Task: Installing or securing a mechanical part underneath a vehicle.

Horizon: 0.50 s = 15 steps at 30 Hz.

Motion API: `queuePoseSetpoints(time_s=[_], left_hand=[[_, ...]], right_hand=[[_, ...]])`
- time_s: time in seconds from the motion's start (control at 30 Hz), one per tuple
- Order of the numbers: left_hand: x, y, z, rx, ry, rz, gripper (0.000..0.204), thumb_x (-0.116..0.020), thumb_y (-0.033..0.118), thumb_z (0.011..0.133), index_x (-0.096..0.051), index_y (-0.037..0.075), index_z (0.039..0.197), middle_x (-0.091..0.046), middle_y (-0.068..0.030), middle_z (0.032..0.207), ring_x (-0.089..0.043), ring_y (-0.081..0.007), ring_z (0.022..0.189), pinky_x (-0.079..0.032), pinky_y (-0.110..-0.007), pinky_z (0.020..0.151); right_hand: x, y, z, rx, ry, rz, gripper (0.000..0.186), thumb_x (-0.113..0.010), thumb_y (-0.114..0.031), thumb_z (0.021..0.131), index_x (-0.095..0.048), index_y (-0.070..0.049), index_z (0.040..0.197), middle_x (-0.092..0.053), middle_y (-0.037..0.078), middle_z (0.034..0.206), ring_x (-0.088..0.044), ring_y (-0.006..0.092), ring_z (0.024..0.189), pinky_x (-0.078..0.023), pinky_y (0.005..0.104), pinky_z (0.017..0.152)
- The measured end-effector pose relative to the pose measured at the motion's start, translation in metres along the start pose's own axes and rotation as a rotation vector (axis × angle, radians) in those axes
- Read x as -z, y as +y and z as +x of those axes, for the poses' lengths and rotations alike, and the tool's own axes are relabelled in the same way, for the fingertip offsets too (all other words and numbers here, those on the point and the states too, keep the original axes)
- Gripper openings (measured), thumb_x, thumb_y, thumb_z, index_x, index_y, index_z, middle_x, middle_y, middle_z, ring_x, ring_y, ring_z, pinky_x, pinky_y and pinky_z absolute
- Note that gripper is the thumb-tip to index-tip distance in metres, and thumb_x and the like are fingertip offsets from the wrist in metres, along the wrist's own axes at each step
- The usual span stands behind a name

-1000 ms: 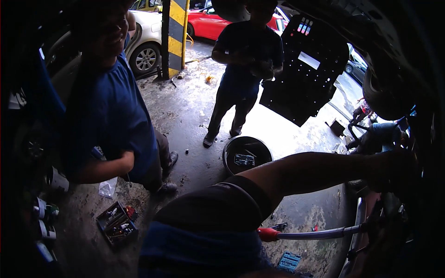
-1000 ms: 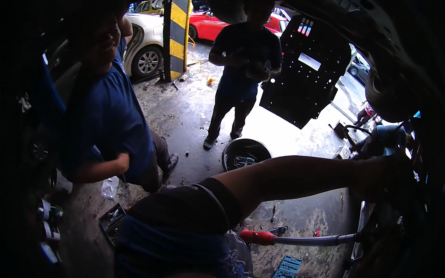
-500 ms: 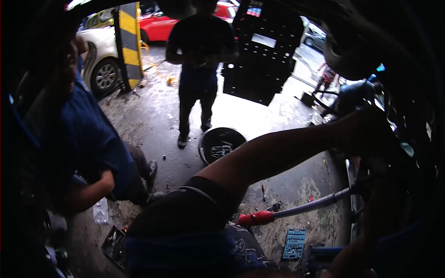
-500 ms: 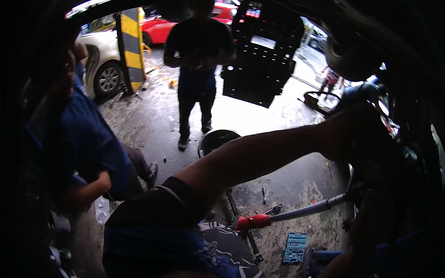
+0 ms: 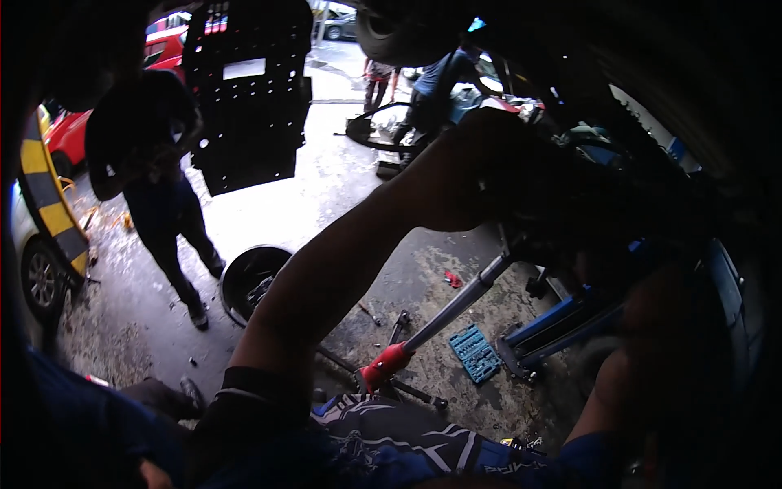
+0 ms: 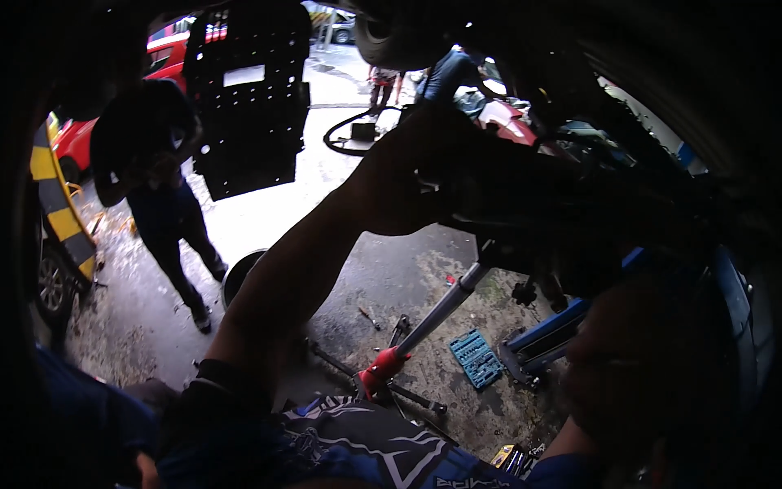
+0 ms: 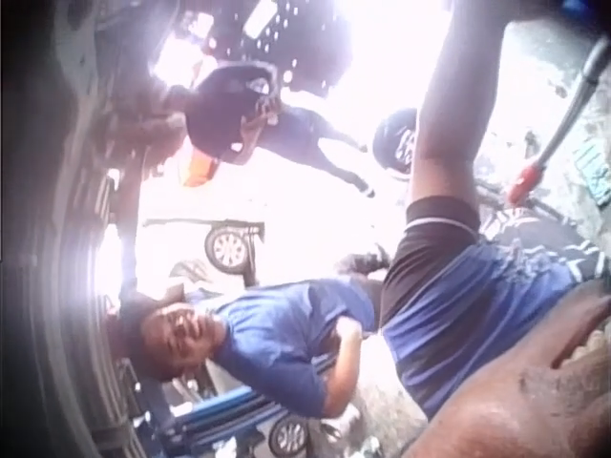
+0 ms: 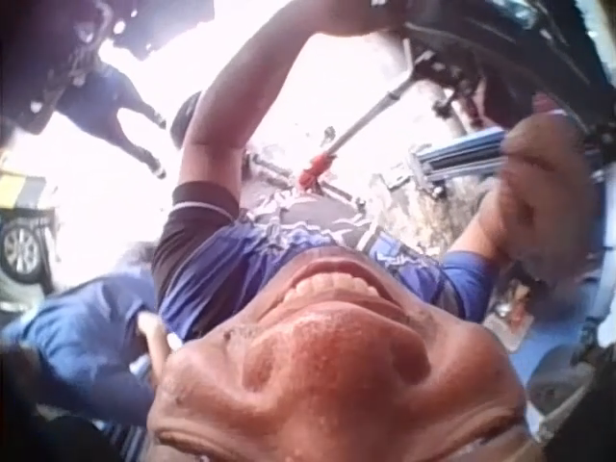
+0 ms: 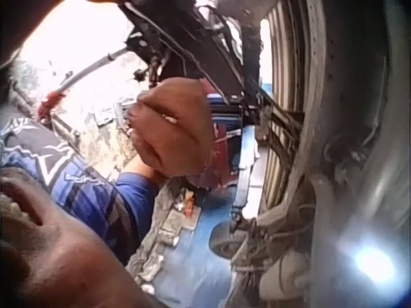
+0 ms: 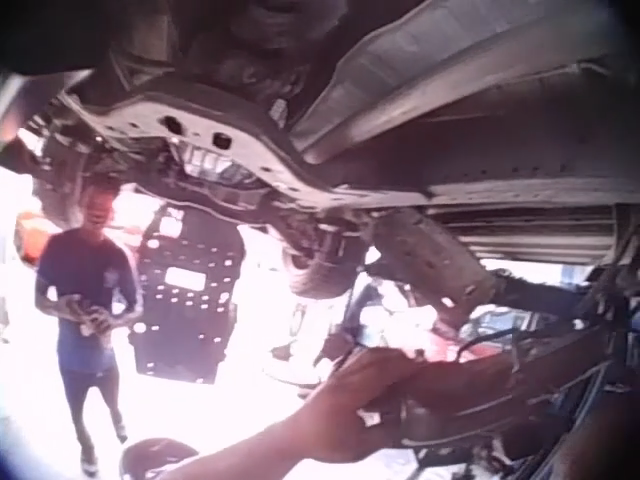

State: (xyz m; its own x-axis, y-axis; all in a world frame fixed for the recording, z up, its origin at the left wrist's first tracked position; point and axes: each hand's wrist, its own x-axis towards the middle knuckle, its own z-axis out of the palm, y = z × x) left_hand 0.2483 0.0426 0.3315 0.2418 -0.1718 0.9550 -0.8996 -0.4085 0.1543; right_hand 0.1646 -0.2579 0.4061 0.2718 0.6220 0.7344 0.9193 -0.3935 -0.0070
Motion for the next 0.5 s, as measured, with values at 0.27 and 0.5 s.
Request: queuePoseSetpoints(time_s=[0.27,0.5], left_hand=[[-0.003,-0.001,0.016,-0.355,0.055,-0.132,0.051,-0.069,0.004,0.070,-0.062,0.006,0.121,-0.058,-0.0139,0.120,-0.054,-0.0313,0.110,-0.046,-0.040,0.093],[-0.030,-0.003,0.019,-0.368,0.322,-0.166,0.043,-0.064,0.005,0.072,-0.061,-0.001,0.115,-0.058,-0.0162,0.109,-0.056,-0.0348,0.101,-0.044,-0.044,0.092]], right_hand=[[0.022,-0.008,0.133,0.649,0.060,-0.183,0.034,-0.071,-0.032,0.081,-0.068,-0.001,0.093,-0.068,0.012,0.083,-0.064,0.0264,0.071,-0.049,0.0402,0.066],[-0.020,-0.021,0.213,-0.128,-0.701,-0.549,0.019,-0.064,-0.016,0.086,-0.066,-0.002,0.100,-0.069,0.012,0.089,-0.066,0.0235,0.081,-0.051,0.0344,0.072]])
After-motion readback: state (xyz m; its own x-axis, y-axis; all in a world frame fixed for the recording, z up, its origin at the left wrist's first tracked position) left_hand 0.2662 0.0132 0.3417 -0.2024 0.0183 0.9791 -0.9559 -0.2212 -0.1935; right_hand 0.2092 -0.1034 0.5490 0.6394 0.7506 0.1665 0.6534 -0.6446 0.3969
